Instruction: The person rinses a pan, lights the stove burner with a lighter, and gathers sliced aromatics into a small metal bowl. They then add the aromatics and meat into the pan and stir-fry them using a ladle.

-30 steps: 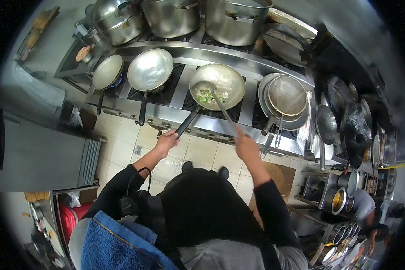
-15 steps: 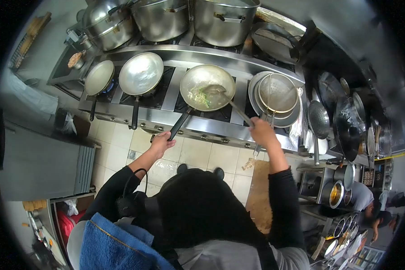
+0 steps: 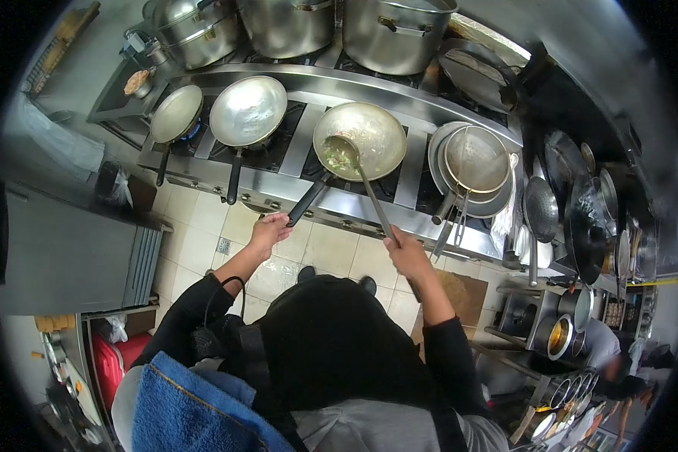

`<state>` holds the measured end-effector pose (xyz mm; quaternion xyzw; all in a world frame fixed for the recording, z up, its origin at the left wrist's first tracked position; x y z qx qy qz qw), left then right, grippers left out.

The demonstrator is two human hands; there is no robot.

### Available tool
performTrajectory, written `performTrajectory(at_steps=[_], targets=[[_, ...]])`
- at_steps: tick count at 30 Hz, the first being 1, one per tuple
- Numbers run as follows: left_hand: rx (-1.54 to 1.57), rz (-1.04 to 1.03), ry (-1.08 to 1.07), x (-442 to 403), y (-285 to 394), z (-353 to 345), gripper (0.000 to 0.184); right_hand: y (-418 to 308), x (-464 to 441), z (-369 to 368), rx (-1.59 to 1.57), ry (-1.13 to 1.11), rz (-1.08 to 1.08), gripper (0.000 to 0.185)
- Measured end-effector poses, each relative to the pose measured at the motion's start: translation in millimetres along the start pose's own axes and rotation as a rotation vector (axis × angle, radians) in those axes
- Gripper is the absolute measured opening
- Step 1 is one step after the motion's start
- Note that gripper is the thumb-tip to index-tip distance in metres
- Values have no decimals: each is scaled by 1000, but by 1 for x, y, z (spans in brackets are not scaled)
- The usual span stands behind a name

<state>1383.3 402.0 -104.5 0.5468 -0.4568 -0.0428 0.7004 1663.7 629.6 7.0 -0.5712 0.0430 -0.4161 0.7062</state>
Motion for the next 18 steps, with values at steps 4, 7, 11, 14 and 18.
performTrajectory(at_steps=[4, 7, 11, 14, 18], targets=[[-35, -16, 22, 0, 4, 1, 24, -5, -23, 26, 241, 198, 169, 48], [-29, -19, 34, -1, 3, 4, 24, -14, -22, 26, 179, 167, 10, 49], [-38, 5, 61, -2, 2, 4, 22, -18, 3, -3, -4, -4, -195, 49], [-17, 9, 56, 1, 3, 3, 22, -2, -12, -4, 89, 17, -41, 48], [-60, 3, 18, -3, 2, 3, 23, -2, -46, 39, 282, 208, 252, 50]])
Point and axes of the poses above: each hand's wrist, its own x-axis away from the middle knuckle, its own z-axis out of the back of the hand, y = z × x, the point moved 8 cm from there along -x, towards the middle knuckle, and after that the axes turned 10 degrees about -x, right-handed, at the moved point
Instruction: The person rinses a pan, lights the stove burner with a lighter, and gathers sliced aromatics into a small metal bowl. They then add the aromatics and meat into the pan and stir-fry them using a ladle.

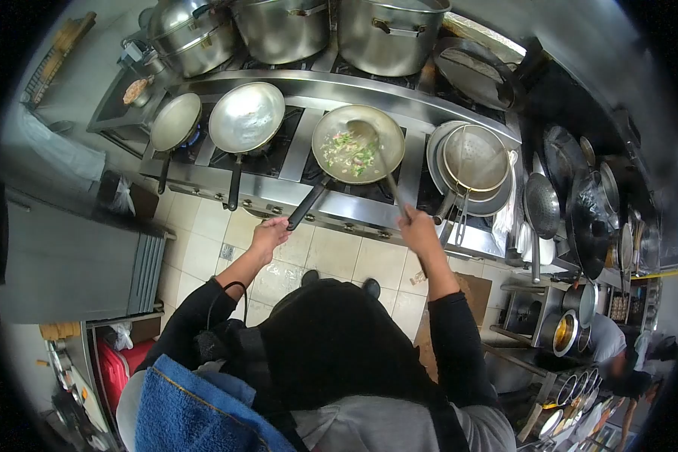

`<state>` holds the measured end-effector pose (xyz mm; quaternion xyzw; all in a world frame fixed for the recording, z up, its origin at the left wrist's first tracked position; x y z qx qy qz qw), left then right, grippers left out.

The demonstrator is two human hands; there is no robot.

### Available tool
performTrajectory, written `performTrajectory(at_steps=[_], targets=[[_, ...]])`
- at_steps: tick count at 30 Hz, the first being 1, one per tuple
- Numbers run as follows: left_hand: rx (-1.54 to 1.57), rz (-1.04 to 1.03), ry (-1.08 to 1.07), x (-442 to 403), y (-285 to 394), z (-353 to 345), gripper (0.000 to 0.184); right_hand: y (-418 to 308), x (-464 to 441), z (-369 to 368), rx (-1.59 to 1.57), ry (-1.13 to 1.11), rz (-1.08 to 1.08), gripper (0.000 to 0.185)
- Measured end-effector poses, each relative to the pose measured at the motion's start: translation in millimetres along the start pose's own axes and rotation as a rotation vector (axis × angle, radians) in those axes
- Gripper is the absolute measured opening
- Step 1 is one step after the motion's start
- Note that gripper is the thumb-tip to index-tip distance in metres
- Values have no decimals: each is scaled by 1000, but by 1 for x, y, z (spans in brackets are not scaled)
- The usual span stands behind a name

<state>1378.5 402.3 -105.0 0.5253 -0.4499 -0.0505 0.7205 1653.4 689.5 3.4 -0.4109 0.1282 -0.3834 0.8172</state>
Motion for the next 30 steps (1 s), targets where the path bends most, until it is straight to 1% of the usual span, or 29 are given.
performTrajectory(at_steps=[1, 5, 6, 7, 9, 10, 11, 13, 15, 17, 18, 21, 22, 23, 25, 27, 28, 29, 30], targets=[[14, 8, 11, 2, 0, 0, 23, -1, -5, 9, 27, 73, 19, 50], [28, 7, 6, 5, 1, -1, 24, 1, -11, -6, 88, 50, 9, 47], [32, 4, 8, 4, 2, -2, 24, -33, 6, -4, -103, -86, -185, 46], [30, 27, -3, 4, 1, -3, 25, -39, 8, -1, -101, -88, -181, 46], [33, 54, -9, 2, -1, -2, 25, -29, 14, -10, -251, -208, -354, 46], [41, 40, -18, -2, -3, -2, 25, -24, 0, -7, -161, -129, -114, 46], [44, 26, -28, -2, -5, -2, 25, -22, -5, -12, -163, -137, -121, 46], [48, 37, -27, -2, -6, -1, 24, -36, -24, 4, 76, 115, 44, 46], [53, 39, -33, -4, -3, -4, 22, -35, -31, -3, 33, 141, 39, 46], [66, 58, -13, -4, -6, -4, 19, -28, -28, -19, -42, 18, -86, 46], [68, 61, -9, -4, -7, -2, 19, -24, -22, -16, -42, 13, -84, 46], [75, 32, -24, -2, -2, 0, 19, -20, 5, 13, 353, -93, 176, 49], [90, 46, -27, 0, 2, -1, 20, -26, 9, 35, 464, -97, 157, 50], [101, 59, -34, 2, 6, -4, 22, -41, 16, 60, 574, -97, 134, 51], [107, 56, -51, 0, 16, -16, 24, -79, 23, 95, 677, -72, 144, 50], [118, 55, -66, -8, 25, -24, 27, -97, 24, 122, 709, -83, 150, 48], [36, 55, -95, -14, 28, -28, 30, -120, 29, 135, 738, -92, 123, 44], [-46, 55, -124, -19, 31, -33, 33, -129, 28, 144, 739, -137, 40, 41], [-153, 70, -85, -23, 35, -36, 39, -133, 27, 143, 733, -165, 30, 41]])
Point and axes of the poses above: each hand's wrist, its own x-axis away from the middle knuckle, its own z-axis out of the back of the hand, y = z × x, the point moved 8 cm from there along -x, towards the middle knuckle, and after that the axes turned 10 degrees about -x, right-handed, at the moved point
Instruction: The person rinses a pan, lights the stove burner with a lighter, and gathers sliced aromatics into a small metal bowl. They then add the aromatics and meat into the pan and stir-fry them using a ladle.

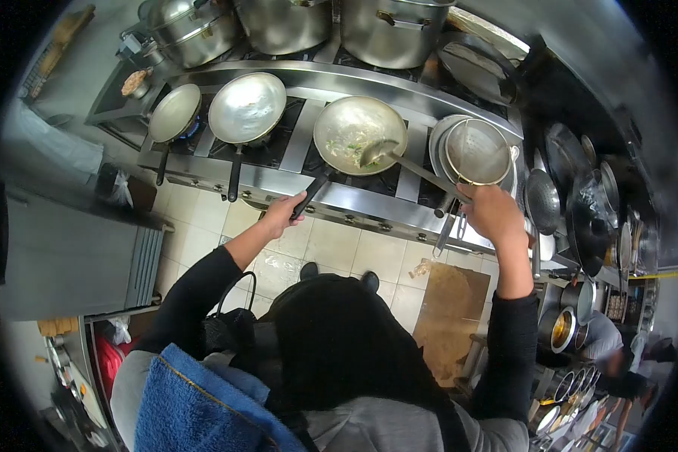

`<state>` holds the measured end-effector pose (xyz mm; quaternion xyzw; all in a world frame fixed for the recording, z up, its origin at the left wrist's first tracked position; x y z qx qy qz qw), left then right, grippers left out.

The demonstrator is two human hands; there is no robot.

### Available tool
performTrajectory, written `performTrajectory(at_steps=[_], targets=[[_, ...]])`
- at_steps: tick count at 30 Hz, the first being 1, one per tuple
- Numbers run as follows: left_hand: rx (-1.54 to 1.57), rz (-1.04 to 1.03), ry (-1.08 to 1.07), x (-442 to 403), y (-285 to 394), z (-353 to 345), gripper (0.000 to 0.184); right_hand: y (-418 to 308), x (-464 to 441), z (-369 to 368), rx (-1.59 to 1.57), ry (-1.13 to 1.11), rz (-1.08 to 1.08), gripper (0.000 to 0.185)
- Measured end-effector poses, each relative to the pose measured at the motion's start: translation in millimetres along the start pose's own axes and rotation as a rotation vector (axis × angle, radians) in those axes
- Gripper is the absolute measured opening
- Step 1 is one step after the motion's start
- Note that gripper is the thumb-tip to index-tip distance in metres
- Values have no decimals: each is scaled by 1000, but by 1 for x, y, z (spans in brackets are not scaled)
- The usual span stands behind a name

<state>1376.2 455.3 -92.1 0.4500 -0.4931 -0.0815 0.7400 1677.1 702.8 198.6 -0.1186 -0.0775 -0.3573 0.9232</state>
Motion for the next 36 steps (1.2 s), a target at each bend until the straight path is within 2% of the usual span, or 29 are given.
performTrajectory(at_steps=[3, 5, 7, 9, 10, 11, 13, 14, 16, 18, 21, 23, 24, 27, 28, 29, 31, 34, 35, 36], targets=[[-32, -21, -109, 6, 27, -16, 42, 8, -26, -33, -114, -21, 35, 39], [-94, -58, -124, -2, 24, -22, 43, 35, -55, -77, -387, 72, 99, 41], [-161, -36, -164, -3, 17, -24, 45, 34, -55, -98, -588, 48, -140, 40], [-128, -33, -185, -3, 8, -19, 46, 24, -55, -124, -589, 291, -20, 43], [-112, -57, -169, -2, 9, -16, 46, 21, -61, -151, -614, 244, -92, 48], [-96, -85, -154, -2, 10, -14, 47, 16, -69, -180, -514, 300, 13, 52], [-102, -95, -145, -4, 7, -12, 46, -5, -61, -209, -1036, -49, -247, 50], [-106, -122, -121, -5, 7, -11, 45, -19, -50, -201, -1037, -53, -244, 50], [-102, -137, -88, -4, 4, -7, 43, -41, -26, -193, -1235, -113, -300, 47], [-84, -212, -78, 1, -1, -4, 41, -45, -16, -192, -1210, -147, -294, 47], [-36, -143, -126, 12, -12, -1, 39, -14, -27, -204, -1033, -175, -278, 46], [-28, -143, -148, 17, -10, 2, 36, 3, -47, -183, -761, 103, -117, 45], [-7, -138, -107, 18, -13, 6, 36, 9, -54, -183, -873, 164, -114, 46], [34, -110, -6, 20, -23, 12, 34, 5, -64, -189, -806, 178, -188, 46], [38, -94, -24, 17, -29, 12, 33, 0, -68, -202, -801, 123, -151, 47], [44, -84, -41, 17, -28, 11, 33, -13, -58, -210, -1092, -46, -255, 48], [41, -74, -10, 17, -26, 15, 32, -40, -27, -199, -1261, -139, -325, 50], [114, -63, 11, 19, -28, 21, 28, -53, 5, -207, -1350, -217, -382, 49], [110, -62, 10, 20, -29, 24, 28, -44, 1, -216, -1354, -216, -384, 49], [89, -80, -11, 20, -29, 25, 26, -25, -13, -220, -1102, -85, -241, 48]])
Point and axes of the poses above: each hand's wrist, its own x-axis away from the middle knuckle, its own z-axis out of the back of the hand, y = z × x, the point moved 8 cm from there along -x, towards the middle knuckle, and after that the axes turned 10 degrees about -x, right-handed, at the moved point
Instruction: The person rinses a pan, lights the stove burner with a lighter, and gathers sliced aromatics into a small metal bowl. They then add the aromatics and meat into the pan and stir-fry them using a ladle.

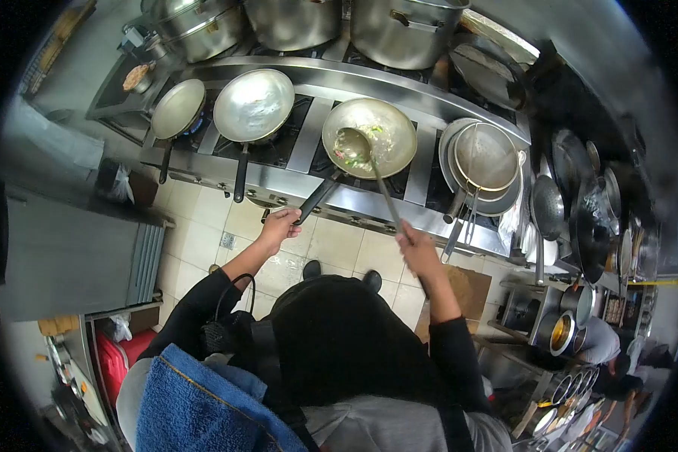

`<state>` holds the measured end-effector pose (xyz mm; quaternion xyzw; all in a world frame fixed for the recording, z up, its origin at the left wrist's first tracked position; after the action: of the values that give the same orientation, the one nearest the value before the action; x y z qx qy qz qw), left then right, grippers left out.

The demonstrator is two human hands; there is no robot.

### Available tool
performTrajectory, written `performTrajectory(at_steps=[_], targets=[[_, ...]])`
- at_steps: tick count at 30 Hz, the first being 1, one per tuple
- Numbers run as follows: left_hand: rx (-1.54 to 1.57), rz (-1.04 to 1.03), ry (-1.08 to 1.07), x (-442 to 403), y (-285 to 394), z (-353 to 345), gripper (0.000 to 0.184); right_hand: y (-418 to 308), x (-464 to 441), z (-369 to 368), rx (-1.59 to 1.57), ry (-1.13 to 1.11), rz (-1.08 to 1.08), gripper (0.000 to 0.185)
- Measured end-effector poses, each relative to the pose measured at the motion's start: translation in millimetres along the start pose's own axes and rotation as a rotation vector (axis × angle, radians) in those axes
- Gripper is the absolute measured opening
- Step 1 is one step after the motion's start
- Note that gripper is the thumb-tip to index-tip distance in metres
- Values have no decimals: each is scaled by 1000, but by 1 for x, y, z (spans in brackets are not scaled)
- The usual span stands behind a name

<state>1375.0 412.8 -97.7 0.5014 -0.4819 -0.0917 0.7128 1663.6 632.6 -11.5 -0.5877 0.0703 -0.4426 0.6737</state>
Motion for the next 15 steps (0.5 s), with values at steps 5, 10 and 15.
performTrajectory(at_steps=[5, 10, 15], targets=[[-37, -36, -44, 0, 1, 9, 23, -30, -18, 33, 236, 251, 68, 44], [-38, -29, -104, -4, -6, 17, 27, -17, -2, -13, -74, 104, -60, 49], [-60, -18, -164, -3, -4, 19, 24, -8, 12, -34, -20, 136, 3, 48]])
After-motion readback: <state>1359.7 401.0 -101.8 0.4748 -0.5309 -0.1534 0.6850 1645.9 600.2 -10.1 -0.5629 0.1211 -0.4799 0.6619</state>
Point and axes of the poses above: each hand's wrist, its own x-axis away from the middle knuckle, its own z-axis out of the back of the hand, y = z × x, the point moved 8 cm from there along -x, towards the middle knuckle, and after that the axes turned 10 degrees about -x, right-handed, at the moved point
